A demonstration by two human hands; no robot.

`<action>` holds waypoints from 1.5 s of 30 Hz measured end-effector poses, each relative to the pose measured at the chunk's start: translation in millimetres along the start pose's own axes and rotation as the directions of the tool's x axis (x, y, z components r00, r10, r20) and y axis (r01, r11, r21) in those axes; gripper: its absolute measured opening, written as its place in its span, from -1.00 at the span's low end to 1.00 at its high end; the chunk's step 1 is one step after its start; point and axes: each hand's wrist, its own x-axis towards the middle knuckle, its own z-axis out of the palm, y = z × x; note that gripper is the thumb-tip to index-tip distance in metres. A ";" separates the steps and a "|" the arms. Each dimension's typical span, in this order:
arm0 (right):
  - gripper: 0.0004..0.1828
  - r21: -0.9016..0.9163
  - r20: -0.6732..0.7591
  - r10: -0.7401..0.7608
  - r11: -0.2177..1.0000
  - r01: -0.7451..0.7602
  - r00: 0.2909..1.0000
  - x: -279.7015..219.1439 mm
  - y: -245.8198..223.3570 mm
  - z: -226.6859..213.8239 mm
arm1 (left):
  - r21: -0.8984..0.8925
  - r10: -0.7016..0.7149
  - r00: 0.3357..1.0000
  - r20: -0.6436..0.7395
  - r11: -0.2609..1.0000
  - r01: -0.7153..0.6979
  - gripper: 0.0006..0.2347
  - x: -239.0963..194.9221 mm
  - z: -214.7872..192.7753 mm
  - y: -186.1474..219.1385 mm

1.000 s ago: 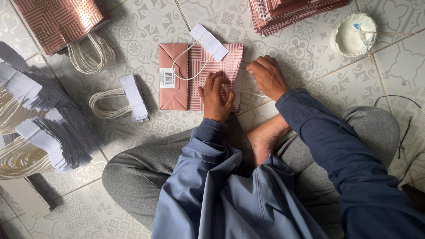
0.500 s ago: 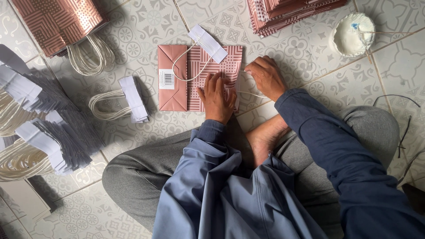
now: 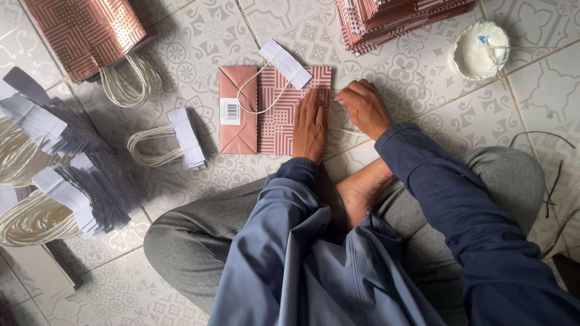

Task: The person sits on the floor and assembles paper bags by applying glue to white paper tabs and attaching them to the handles of patterned bags. They press the tabs to secure them and stack the finished bags.

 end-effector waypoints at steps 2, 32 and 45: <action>-0.94 -0.013 0.001 0.004 1.000 -0.004 1.000 -1.2 1.5 0.3 | -0.038 0.043 0.999 0.011 0.998 -0.042 -0.70 2.2 -6.2 1.8; -0.73 0.148 0.282 0.424 0.867 -0.476 0.860 185.1 -108.2 99.8 | 0.022 0.064 0.988 0.144 0.997 -0.068 -0.59 4.5 -28.6 6.5; -0.71 0.285 0.196 0.238 0.914 -0.287 0.951 115.7 -131.3 -111.8 | 0.081 0.110 0.994 0.021 0.990 -0.112 -0.50 8.4 -17.8 7.4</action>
